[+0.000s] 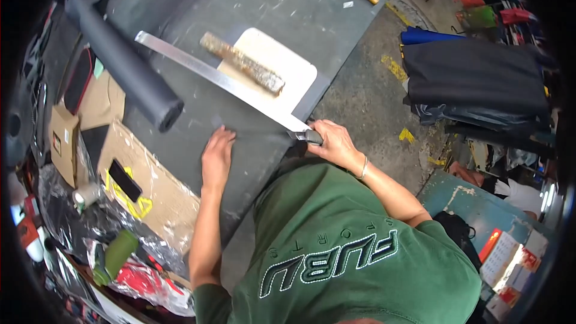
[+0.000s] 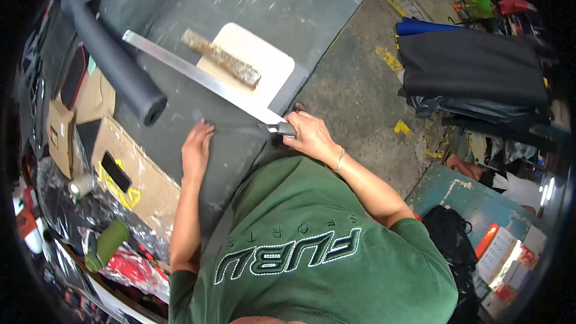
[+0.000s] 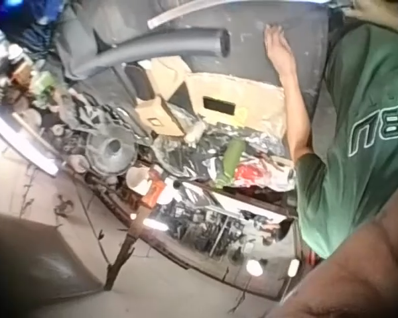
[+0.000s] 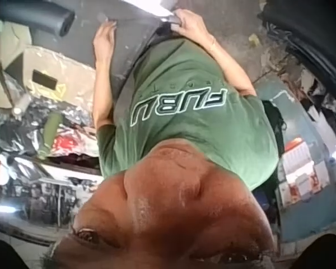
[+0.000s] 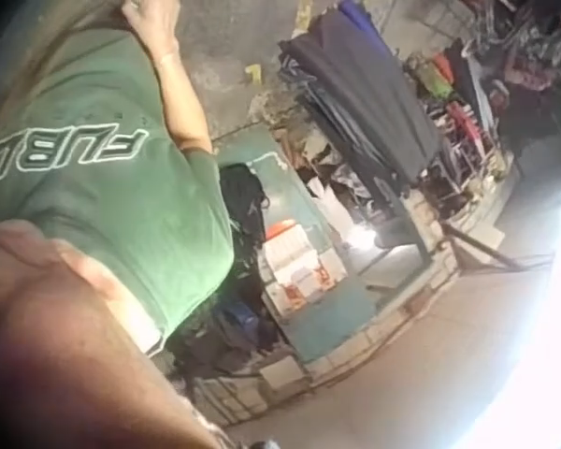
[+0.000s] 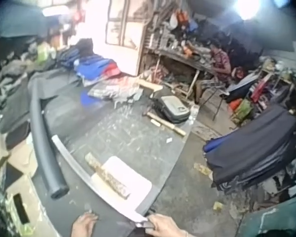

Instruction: Cutting material and assembling a small fabric pouch or bag.

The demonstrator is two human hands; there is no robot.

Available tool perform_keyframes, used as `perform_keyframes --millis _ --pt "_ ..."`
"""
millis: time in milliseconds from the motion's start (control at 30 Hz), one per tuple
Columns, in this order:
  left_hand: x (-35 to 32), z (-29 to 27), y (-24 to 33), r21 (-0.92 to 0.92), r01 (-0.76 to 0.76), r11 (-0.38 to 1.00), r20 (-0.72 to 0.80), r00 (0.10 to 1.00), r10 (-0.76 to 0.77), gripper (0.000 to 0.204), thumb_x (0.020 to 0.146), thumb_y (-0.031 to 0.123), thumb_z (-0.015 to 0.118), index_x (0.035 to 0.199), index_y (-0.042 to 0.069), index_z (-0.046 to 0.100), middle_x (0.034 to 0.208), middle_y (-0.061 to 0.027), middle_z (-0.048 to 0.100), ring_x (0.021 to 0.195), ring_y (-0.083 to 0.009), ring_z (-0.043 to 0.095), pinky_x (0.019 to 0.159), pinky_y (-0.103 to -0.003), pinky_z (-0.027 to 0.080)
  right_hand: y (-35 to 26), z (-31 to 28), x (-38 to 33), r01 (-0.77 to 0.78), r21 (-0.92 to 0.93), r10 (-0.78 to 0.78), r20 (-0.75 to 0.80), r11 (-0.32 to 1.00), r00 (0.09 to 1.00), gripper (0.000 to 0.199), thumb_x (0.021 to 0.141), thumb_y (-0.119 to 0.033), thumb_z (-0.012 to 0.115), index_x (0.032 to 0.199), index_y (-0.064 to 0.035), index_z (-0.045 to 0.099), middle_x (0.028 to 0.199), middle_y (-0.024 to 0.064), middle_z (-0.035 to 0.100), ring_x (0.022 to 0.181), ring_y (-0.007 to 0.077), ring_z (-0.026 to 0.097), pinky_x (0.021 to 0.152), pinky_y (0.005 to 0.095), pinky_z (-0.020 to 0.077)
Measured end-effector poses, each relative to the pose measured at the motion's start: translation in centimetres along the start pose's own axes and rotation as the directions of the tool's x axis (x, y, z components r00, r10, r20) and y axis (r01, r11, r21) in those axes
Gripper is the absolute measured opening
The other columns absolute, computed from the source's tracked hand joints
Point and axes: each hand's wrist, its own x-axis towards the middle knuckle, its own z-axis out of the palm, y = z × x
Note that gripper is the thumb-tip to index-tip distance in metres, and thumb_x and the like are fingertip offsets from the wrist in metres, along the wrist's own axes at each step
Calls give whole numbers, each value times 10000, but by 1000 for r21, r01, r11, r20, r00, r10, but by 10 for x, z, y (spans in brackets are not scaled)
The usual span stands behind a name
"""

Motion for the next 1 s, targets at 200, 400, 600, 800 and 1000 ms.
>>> perform_keyframes --millis 200,400,600,800,1000 --pt "51 -29 60 -644 488 589 104 819 -565 258 1048 143 535 1252 41 657 988 -61 681 887 -107 663 570 -249 589 56 -59 34 73 -103 -88 -143 992 986 357 725 -169 778 1010 -51 596 841 133 612 848 340 631 749 447 522" --pt "188 15 126 -784 473 401 253 835 -489 398 1031 185 546 1386 5 538 1036 -108 670 838 -172 675 620 -281 605 127 -121 94 49 -146 -67 -121 988 990 336 744 -175 756 1011 -57 591 851 143 623 863 352 642 751 463 524" --pt "390 11 179 -796 164 583 -102 912 -397 522 1010 250 614 1467 49 465 1316 -220 613 1010 -303 715 881 -383 612 169 -156 134 79 -86 -85 -79 993 993 341 746 -207 761 999 -44 601 892 193 646 863 400 648 757 478 515" --pt "332 -30 229 -296 143 945 -131 973 -188 614 976 315 671 1469 18 458 1351 -149 589 1200 -233 591 985 -374 519 188 -190 180 217 -85 -222 -57 973 973 359 759 -197 758 1052 -49 612 893 170 650 873 390 643 749 475 509" --pt "184 -6 252 -112 197 974 -546 807 -226 482 895 125 768 1346 55 612 1290 -146 614 1105 -207 664 898 -334 555 188 -222 209 417 -88 -408 104 904 907 381 702 -56 772 1042 -39 602 897 131 630 809 348 587 736 445 486"
